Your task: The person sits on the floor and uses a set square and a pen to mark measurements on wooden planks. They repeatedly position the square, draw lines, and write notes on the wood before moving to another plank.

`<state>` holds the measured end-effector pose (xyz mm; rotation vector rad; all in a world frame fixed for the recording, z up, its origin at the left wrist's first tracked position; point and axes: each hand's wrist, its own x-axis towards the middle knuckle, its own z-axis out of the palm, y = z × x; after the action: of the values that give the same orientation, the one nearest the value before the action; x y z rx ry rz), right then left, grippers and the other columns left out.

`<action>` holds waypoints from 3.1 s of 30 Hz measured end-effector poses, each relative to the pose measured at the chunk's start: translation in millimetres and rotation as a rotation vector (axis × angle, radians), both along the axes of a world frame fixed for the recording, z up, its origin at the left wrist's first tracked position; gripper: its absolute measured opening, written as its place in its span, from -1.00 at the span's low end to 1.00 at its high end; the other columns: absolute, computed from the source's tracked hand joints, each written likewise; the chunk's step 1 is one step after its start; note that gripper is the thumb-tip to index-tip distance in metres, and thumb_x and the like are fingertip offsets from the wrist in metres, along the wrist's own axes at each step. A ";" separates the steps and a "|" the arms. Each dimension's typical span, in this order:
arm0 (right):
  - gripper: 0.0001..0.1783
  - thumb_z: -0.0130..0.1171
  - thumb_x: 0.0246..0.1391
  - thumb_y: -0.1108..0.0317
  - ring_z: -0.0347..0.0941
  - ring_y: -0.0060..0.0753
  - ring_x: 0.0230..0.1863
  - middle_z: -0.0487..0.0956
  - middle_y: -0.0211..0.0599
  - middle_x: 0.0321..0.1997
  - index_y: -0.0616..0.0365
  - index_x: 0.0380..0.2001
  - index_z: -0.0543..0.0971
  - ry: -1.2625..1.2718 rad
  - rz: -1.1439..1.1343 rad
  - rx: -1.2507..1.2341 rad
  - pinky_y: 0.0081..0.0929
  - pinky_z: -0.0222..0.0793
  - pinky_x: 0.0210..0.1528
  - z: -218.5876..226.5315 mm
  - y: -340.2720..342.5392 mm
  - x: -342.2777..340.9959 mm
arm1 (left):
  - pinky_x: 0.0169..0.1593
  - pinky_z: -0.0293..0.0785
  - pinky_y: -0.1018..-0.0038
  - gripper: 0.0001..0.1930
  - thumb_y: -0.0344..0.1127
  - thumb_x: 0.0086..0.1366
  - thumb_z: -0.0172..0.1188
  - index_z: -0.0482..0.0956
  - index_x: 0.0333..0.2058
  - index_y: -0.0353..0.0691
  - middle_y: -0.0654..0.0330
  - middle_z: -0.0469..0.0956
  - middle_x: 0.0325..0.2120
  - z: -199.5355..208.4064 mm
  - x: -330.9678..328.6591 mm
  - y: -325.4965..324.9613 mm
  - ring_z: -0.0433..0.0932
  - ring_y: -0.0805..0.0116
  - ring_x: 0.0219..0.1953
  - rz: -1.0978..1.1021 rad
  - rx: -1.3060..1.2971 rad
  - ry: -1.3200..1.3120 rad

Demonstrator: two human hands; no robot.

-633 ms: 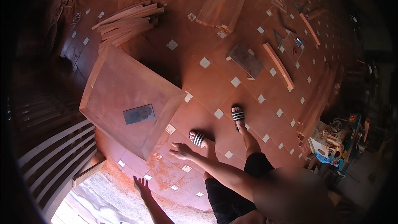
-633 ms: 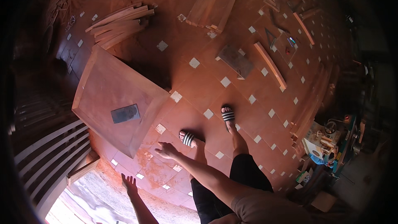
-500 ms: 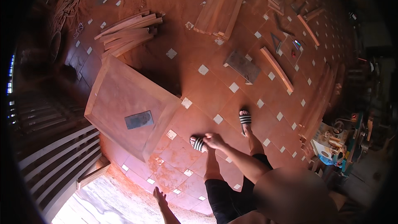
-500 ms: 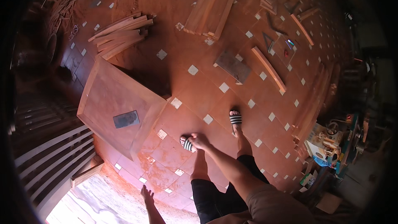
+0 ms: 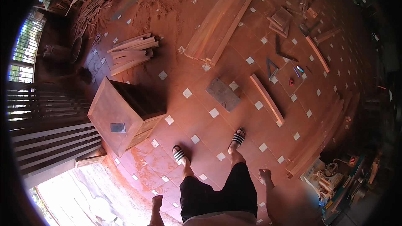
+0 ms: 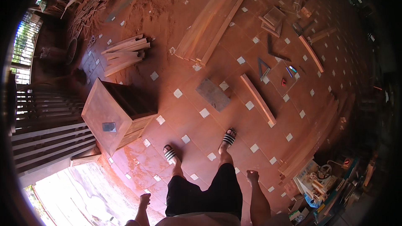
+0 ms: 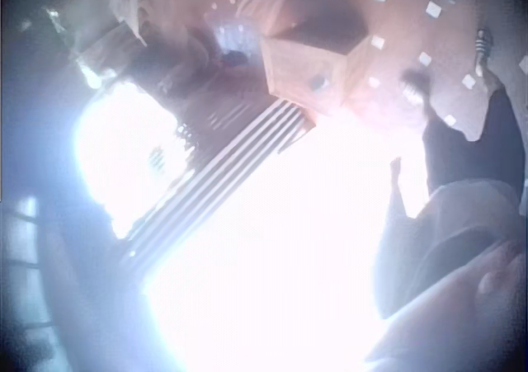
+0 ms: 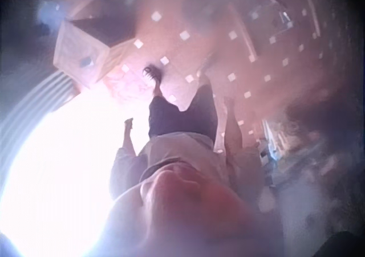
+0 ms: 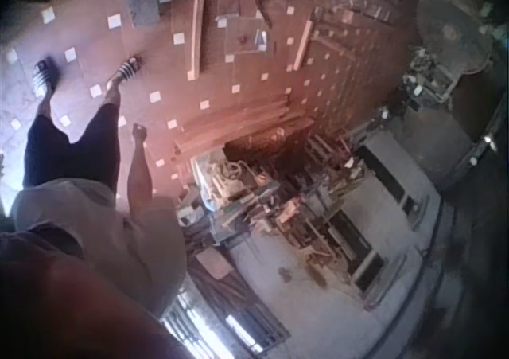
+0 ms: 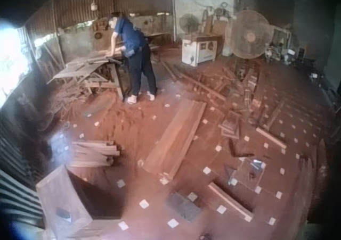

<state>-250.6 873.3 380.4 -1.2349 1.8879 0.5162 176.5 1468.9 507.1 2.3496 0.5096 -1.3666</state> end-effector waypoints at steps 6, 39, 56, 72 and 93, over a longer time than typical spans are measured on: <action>-0.72 0.28 0.31 0.19 0.56 -0.52 -0.46 0.66 -0.39 -0.40 0.14 -0.06 0.66 -0.173 -0.327 0.132 -0.40 0.54 -0.41 84.7 -54.7 -42.2 | -0.15 0.61 0.21 -0.62 -0.01 0.36 0.29 0.71 0.00 -0.11 0.24 0.68 -0.21 -7.5 -47.5 -169.8 0.68 0.29 -0.14 -0.031 -0.090 0.163; -0.48 0.18 0.13 -0.14 0.72 0.09 -0.02 0.77 0.00 -0.12 0.07 -0.19 0.81 -0.034 -0.218 -0.052 -0.08 0.62 0.14 158.0 -3.5 27.2 | 0.27 0.44 -0.11 -0.43 0.05 0.54 0.11 0.32 0.42 0.04 0.18 0.49 0.24 51.7 247.9 -413.3 0.51 -0.02 0.26 -0.217 -0.019 0.175; -0.54 0.23 0.17 -0.08 0.74 -0.06 -0.29 0.78 -0.17 -0.31 0.03 -0.12 0.78 -0.217 -0.946 -0.049 -0.10 0.70 -0.18 132.2 21.7 -240.1 | 0.03 0.57 -0.05 -0.58 0.07 0.44 0.22 0.47 0.16 0.07 0.22 0.59 -0.06 75.1 12.6 -569.0 0.64 0.13 -0.10 -0.437 -0.003 0.129; -0.77 0.22 0.32 0.16 0.56 -0.39 -0.57 0.64 -0.34 -0.45 0.10 -0.20 0.62 -0.284 -1.094 0.062 -0.34 0.56 -0.50 189.5 -88.3 -431.1 | -0.13 0.66 0.13 -0.64 -0.07 0.40 0.29 0.66 0.10 -0.04 0.21 0.71 -0.12 50.2 -193.1 -687.2 0.73 0.20 -0.17 -0.579 -0.121 0.121; -0.72 0.18 0.45 0.16 0.49 -0.51 -0.54 0.59 -0.37 -0.41 0.17 -0.08 0.56 -0.095 -0.207 0.343 -0.51 0.36 -0.53 41.4 -568.2 -400.3 | 0.22 0.57 0.06 -0.49 0.11 0.26 0.25 0.75 0.05 -0.05 -0.08 0.72 0.02 -203.0 -381.4 -827.4 0.66 -0.12 0.14 -0.265 0.172 0.065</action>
<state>-650.9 305.1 421.8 -0.8172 1.7349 0.6272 -204.8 641.5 304.0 2.5935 0.3551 -1.5761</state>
